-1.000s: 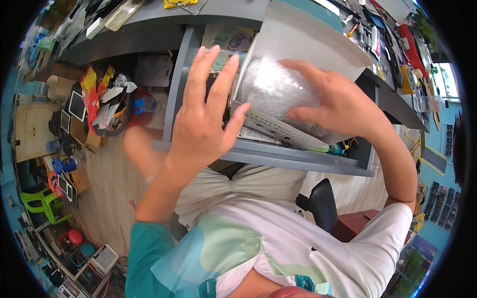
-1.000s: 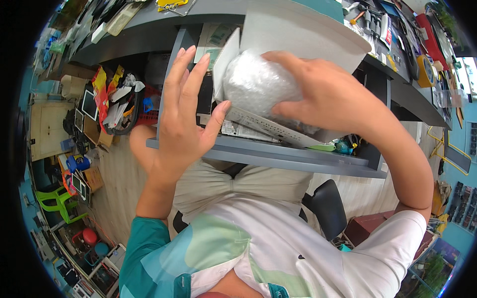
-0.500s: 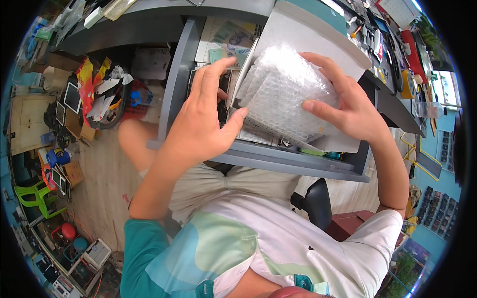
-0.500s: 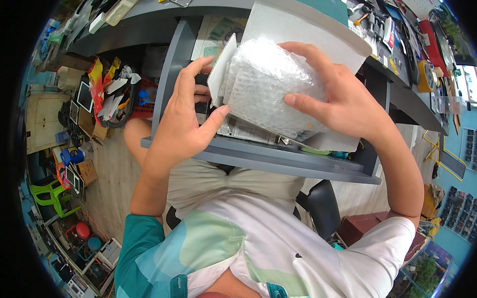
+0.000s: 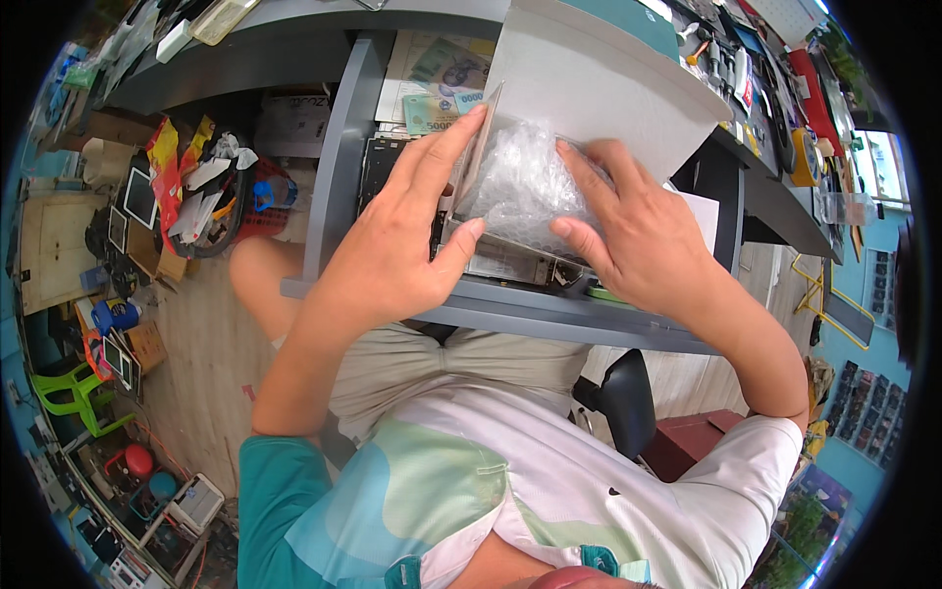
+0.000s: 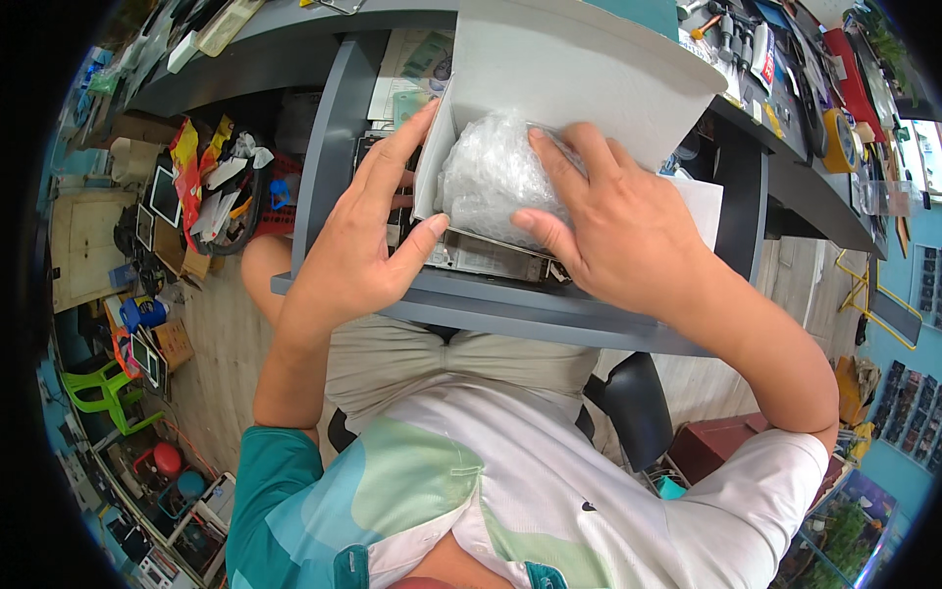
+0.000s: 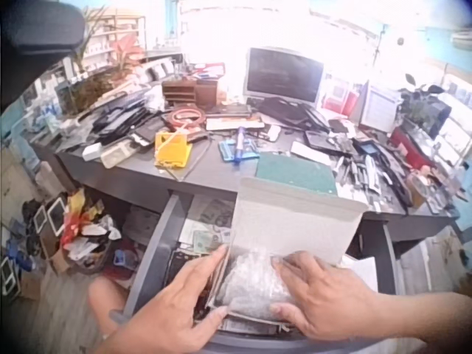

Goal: The person wraps a small electronic device in bubble wrap, folds the wrap around the item, and places it into a cardboard box. The person then wraps a second small electronic device in bubble wrap and places it into the same box.

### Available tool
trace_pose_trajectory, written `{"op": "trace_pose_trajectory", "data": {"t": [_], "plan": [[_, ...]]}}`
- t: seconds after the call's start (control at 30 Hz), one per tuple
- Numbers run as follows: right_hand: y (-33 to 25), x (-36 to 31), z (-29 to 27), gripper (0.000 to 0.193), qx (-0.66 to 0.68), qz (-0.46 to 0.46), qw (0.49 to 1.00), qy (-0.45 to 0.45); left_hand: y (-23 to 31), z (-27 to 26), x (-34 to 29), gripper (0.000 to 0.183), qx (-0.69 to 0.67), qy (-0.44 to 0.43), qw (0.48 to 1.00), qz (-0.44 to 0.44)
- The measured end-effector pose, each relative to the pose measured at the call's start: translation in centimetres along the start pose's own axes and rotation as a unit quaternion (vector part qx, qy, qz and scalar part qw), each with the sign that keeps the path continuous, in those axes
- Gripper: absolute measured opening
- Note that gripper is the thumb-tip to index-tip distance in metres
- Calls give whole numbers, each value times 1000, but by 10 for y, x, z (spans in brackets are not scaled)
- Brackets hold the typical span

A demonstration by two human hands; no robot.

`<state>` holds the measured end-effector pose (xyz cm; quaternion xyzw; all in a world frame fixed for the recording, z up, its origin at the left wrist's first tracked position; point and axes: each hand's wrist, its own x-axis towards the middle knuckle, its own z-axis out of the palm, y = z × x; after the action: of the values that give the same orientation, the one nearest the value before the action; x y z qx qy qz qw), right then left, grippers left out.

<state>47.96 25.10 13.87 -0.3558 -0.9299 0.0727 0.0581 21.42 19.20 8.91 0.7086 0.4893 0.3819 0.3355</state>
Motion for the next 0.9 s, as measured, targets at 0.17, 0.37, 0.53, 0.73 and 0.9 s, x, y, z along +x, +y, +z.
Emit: {"op": "trace_pose_trajectory", "data": {"t": [0.17, 0.37, 0.53, 0.73, 0.9], "plan": [[-3, 12, 11, 50, -44, -38, 995, 78, 1, 0, 1, 85, -2, -10, 1000, -10], [-4, 23, 21, 44, 14, -86, 989, 116, 2, 0, 2, 85, -8, -5, 1000, -14], [-12, 31, 27, 46, 62, -52, 991, 105, -1, 0, 2, 82, -10, -6, 1000, -4], [-11, 37, 33, 51, 93, -1, 994, 59, 0, 1, 3, 81, -5, -8, 1000, -9], [-14, 37, 44, 56, 53, -27, 987, 148, 1, 1, 2, 79, 5, 0, 1000, -6]]}}
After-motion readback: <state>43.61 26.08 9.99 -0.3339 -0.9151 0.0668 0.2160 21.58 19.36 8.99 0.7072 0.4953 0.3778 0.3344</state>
